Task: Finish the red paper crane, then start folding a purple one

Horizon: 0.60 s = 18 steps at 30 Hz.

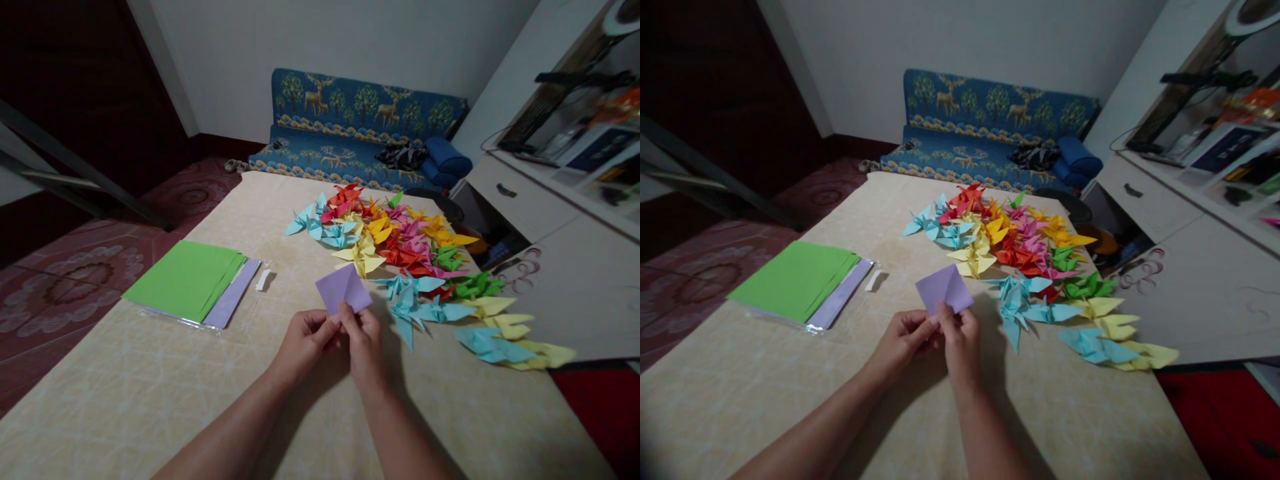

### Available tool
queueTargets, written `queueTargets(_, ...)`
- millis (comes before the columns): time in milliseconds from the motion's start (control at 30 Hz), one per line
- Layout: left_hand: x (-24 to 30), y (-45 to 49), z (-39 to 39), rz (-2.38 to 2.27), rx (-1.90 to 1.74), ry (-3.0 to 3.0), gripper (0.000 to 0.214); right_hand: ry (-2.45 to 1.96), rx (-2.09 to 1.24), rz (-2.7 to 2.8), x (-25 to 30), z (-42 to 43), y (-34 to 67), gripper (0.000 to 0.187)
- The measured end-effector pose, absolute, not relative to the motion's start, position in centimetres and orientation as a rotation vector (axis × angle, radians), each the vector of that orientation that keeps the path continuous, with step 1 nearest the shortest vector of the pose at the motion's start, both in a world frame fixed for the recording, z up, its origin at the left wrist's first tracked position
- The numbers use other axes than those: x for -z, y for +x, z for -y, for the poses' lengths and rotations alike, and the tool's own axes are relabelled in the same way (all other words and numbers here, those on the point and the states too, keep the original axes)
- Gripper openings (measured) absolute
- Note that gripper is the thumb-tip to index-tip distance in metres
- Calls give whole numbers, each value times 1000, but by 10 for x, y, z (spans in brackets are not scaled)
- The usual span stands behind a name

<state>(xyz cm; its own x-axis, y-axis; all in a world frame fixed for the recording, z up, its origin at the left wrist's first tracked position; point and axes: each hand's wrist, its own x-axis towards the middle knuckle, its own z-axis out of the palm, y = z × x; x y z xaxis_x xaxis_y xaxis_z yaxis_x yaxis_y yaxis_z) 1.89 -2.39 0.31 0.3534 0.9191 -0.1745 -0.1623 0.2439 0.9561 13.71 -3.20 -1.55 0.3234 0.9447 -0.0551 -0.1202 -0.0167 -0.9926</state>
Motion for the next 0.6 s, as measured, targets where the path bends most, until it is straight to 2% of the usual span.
queueTargets(100, -3, 19, 24, -916, -874, 1104, 43, -1368, -1003, 882, 19, 32, 140, 31)
queueTargets(267, -5, 17, 18, -851, -1005, 1072, 31, -1332, -1053, 890, 17, 32, 150, 26)
queueTargets(600, -9, 19, 23, -843, -1093, 916, 30, -1194, -1186, 962, 9, 40, 129, 37)
